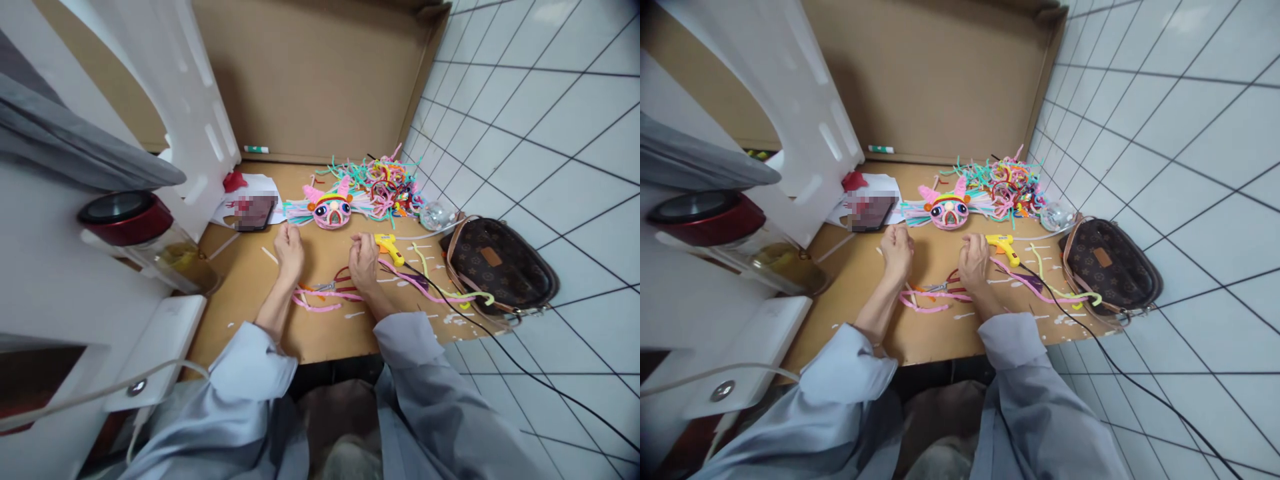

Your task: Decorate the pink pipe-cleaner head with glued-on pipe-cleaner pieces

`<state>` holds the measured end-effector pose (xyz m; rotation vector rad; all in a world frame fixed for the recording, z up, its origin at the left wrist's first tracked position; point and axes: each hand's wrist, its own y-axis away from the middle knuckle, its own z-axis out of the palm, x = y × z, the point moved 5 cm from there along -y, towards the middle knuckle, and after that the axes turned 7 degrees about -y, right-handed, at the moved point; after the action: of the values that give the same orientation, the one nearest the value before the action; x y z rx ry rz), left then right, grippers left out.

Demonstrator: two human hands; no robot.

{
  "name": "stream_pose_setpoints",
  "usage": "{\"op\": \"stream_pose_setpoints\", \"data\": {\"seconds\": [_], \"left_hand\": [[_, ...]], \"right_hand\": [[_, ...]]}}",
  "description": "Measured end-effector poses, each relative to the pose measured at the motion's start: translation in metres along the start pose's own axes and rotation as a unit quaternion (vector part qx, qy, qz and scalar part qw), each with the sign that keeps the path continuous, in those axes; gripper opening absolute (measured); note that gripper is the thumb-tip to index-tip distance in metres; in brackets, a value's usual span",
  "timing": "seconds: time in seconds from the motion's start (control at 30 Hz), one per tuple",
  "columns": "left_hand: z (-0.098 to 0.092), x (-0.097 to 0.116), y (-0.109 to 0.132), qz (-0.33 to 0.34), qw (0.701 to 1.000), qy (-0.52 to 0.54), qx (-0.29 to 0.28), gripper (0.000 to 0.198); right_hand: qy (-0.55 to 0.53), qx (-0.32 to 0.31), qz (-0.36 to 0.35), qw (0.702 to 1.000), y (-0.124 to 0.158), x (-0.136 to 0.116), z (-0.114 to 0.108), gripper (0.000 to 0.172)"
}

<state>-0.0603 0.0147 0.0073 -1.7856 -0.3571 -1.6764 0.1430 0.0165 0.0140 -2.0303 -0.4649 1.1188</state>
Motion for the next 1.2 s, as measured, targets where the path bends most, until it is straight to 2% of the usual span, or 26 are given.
{"op": "stream_pose_setpoints", "data": {"seconds": [0.3,0.53,0.77,0.87,0.97,1.1,1.2], "left_hand": [[-0.006,0.010,0.003,0.002,0.999,0.032,0.033,0.046],[-0.010,0.018,0.000,-0.049,0.988,0.101,0.109,0.028],[-0.013,0.026,0.001,-0.030,0.992,0.076,0.099,0.015],[-0.013,0.026,0.001,-0.025,0.995,0.059,0.080,0.015],[-0.014,0.023,0.000,-0.033,0.994,0.064,0.088,0.016],[-0.015,0.016,-0.005,-0.066,0.987,0.087,0.120,0.012],[-0.016,0.011,-0.007,-0.105,0.976,0.130,0.139,0.019]], "right_hand": [[-0.015,-0.047,-0.014,0.999,0.000,-0.002,-0.002,0.029],[-0.042,-0.068,-0.015,0.997,0.003,-0.003,0.005,0.029],[-0.035,-0.093,-0.017,0.995,0.006,0.001,0.008,0.028],[-0.031,-0.098,-0.023,0.994,0.006,0.000,0.009,0.028],[-0.022,-0.103,-0.039,0.994,0.008,-0.003,0.009,0.029],[0.005,-0.161,-0.045,0.986,0.012,-0.012,0.011,0.034],[0.039,-0.219,-0.037,0.974,0.016,-0.020,0.013,0.036]]}}
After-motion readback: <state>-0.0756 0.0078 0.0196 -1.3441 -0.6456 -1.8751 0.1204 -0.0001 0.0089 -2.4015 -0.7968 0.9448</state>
